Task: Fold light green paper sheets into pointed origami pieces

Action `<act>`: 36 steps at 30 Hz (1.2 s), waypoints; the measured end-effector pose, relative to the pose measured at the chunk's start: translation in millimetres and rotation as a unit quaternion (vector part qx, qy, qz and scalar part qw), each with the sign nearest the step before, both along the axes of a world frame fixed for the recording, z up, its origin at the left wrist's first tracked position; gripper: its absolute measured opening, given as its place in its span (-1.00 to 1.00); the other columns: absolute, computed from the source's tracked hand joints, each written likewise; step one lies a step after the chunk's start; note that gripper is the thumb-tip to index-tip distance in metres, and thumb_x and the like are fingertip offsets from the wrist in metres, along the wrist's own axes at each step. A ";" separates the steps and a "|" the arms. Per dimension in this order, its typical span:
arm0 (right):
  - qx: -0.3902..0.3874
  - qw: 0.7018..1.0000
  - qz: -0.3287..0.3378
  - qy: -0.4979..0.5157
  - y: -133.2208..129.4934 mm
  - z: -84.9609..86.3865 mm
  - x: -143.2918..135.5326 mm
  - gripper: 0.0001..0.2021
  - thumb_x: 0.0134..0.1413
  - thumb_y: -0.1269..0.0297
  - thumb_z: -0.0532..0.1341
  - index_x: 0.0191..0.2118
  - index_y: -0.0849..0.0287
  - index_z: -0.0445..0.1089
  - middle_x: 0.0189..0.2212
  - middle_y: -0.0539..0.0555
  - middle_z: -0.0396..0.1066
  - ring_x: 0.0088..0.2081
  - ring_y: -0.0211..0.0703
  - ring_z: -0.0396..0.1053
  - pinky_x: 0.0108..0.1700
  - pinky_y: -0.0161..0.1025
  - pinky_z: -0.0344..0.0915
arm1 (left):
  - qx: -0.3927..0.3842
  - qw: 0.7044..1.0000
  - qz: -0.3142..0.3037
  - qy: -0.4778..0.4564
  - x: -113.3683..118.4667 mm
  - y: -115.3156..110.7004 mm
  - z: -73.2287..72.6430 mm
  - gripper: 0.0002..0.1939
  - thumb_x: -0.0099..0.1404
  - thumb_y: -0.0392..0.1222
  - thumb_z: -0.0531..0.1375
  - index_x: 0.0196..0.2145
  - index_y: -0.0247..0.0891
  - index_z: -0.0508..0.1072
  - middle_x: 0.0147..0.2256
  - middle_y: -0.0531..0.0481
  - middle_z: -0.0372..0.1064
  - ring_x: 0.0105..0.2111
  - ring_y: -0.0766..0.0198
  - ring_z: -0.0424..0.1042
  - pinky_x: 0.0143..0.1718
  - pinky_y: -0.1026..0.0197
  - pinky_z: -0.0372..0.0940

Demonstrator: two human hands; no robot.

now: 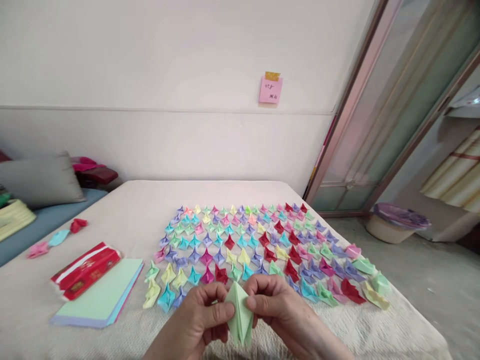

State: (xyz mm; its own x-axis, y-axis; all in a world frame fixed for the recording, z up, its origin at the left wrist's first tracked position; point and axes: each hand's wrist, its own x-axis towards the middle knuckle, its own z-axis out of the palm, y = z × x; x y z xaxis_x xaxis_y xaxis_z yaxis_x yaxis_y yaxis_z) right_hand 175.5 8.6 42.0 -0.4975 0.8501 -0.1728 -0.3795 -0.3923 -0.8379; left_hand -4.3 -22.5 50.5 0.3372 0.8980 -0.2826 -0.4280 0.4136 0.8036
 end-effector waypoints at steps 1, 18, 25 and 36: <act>0.018 1.000 -0.006 -0.010 0.8 -0.8 0.5 -0.77 -0.21 0.31 0.50 -0.57 0.28 0.46 -0.65 -0.04 0.39 -0.59 -0.36 0.25 -0.49 -0.38 0.13 | 0.011 1.000 0.007 0.018 -0.5 0.5 1.1 -0.81 0.07 -0.20 0.44 -0.50 -0.33 0.53 -0.48 0.01 0.41 -0.48 0.33 0.32 -0.45 0.32 0.16; 0.170 0.971 -0.081 -0.145 -0.5 2.3 0.0 -0.76 -0.14 0.29 0.38 -0.60 0.14 0.29 -0.58 -0.10 0.23 -0.49 -0.25 0.14 -0.42 -0.27 0.05 | 0.229 0.942 0.049 0.240 -10.7 12.3 -19.0 -0.70 0.13 -0.02 0.37 -0.57 -0.27 0.47 -0.48 0.06 0.34 -0.45 0.26 0.30 -0.41 0.27 0.19; 0.365 0.900 -0.099 -0.218 -11.3 14.9 11.4 -0.83 0.03 0.38 0.36 -0.51 0.09 0.42 -0.48 -0.09 0.44 -0.42 -0.25 0.34 -0.34 -0.33 0.21 | 0.494 0.750 0.128 0.421 -16.2 -6.3 1.3 -0.92 0.28 -0.25 0.31 -0.39 -0.15 0.51 -0.28 0.05 0.50 -0.29 0.31 0.54 -0.25 0.41 0.33; 0.331 0.906 -0.139 -0.223 -18.5 9.1 8.3 -0.82 0.03 0.33 0.37 -0.54 0.07 0.43 -0.55 -0.09 0.42 -0.49 -0.24 0.29 -0.43 -0.31 0.20 | 0.371 0.821 0.212 0.380 -3.9 -12.5 9.1 -0.86 0.12 -0.17 0.40 -0.57 -0.09 0.60 -0.36 -0.05 0.56 -0.34 0.10 0.54 -0.34 0.26 0.35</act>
